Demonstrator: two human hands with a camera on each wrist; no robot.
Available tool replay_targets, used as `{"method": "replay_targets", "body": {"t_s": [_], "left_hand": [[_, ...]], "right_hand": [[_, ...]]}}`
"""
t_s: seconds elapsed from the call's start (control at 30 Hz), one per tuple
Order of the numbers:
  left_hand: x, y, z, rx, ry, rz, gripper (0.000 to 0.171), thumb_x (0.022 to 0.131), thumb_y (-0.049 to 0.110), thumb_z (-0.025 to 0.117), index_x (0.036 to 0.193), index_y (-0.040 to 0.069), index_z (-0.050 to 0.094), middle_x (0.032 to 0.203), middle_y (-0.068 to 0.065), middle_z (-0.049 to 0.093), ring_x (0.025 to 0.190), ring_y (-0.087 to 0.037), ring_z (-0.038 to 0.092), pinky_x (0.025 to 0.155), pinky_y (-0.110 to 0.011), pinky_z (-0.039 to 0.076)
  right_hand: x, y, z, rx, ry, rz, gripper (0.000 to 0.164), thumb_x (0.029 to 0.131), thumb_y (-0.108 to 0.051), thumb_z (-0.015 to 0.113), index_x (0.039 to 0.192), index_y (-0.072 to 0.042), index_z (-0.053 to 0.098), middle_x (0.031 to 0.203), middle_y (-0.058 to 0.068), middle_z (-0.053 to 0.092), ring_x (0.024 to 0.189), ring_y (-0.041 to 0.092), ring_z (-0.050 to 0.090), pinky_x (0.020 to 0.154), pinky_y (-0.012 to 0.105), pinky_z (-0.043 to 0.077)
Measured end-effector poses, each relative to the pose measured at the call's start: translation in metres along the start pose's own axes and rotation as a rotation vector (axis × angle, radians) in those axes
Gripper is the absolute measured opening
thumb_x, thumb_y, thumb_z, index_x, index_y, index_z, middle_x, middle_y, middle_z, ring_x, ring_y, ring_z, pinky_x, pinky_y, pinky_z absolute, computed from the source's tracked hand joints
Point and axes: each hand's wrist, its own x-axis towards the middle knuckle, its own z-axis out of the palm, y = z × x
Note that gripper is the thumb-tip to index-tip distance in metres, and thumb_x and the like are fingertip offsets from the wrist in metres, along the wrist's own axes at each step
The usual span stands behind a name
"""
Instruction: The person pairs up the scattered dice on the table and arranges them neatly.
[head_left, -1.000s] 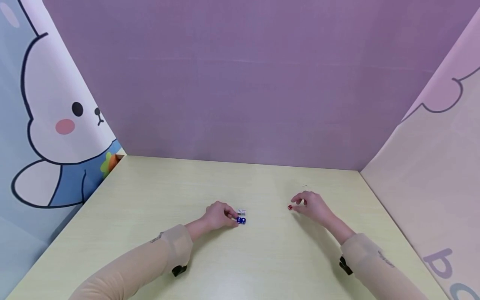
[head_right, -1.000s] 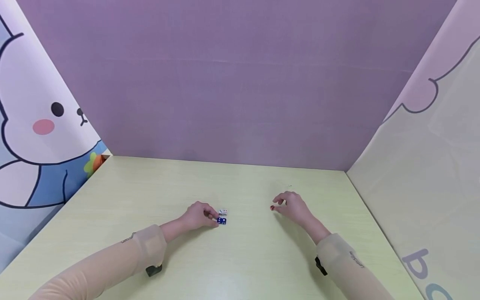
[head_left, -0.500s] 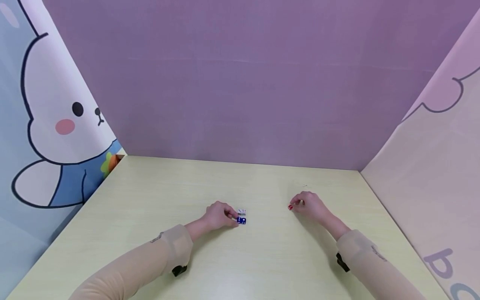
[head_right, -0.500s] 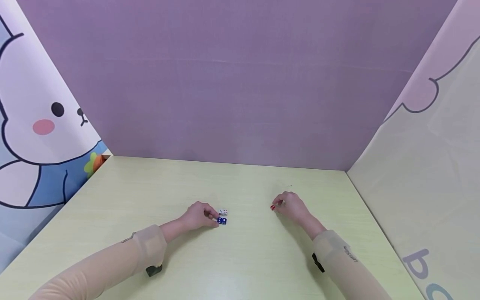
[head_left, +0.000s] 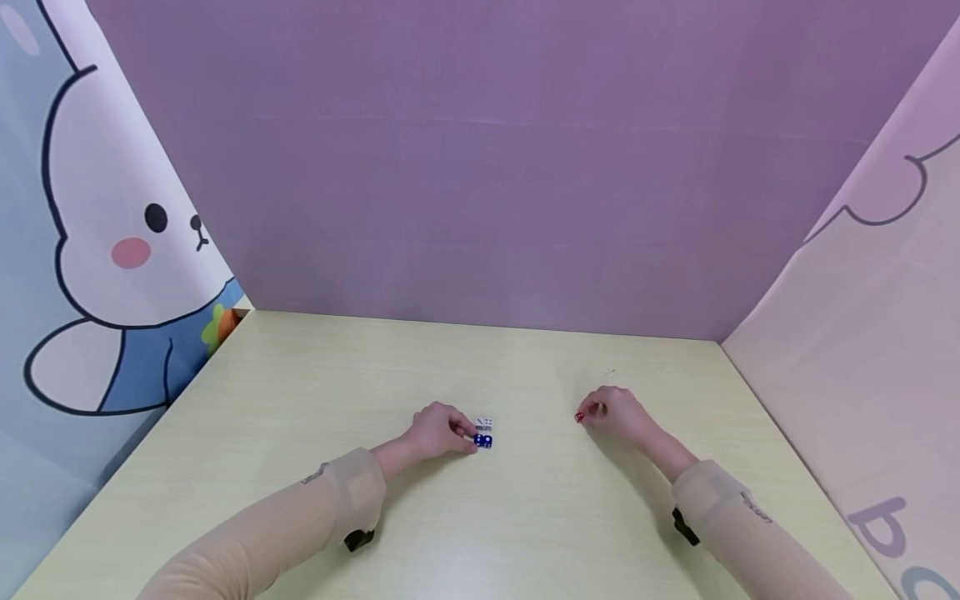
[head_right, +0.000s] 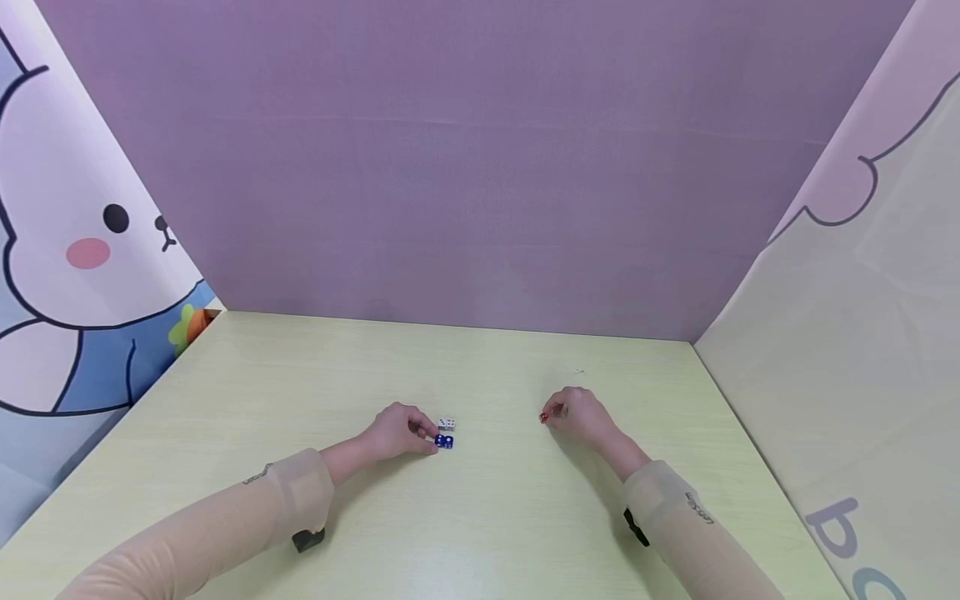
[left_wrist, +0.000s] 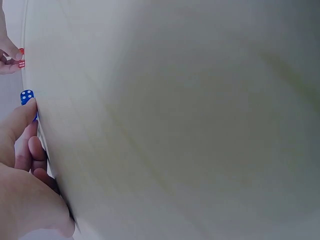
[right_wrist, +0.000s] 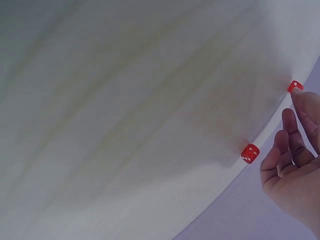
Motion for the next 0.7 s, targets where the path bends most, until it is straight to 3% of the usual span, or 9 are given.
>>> {"method": "replay_targets", "body": {"t_s": [0.7], "left_hand": [[0.001,-0.004,0.0,0.0,-0.001,0.008,0.018,0.07,0.024,0.084,0.084,0.021,0.073,0.075,0.009,0.061,0.074,-0.009,0.053,0.097,-0.053,0.026]], "right_hand": [[-0.018,-0.026,0.011,0.061,-0.078,-0.034,0.012,0.078,-0.004,0.073,0.086,-0.014,0.071,0.081,-0.007,0.063,0.071,0.008,0.051,0.063,0.021,0.044]]}}
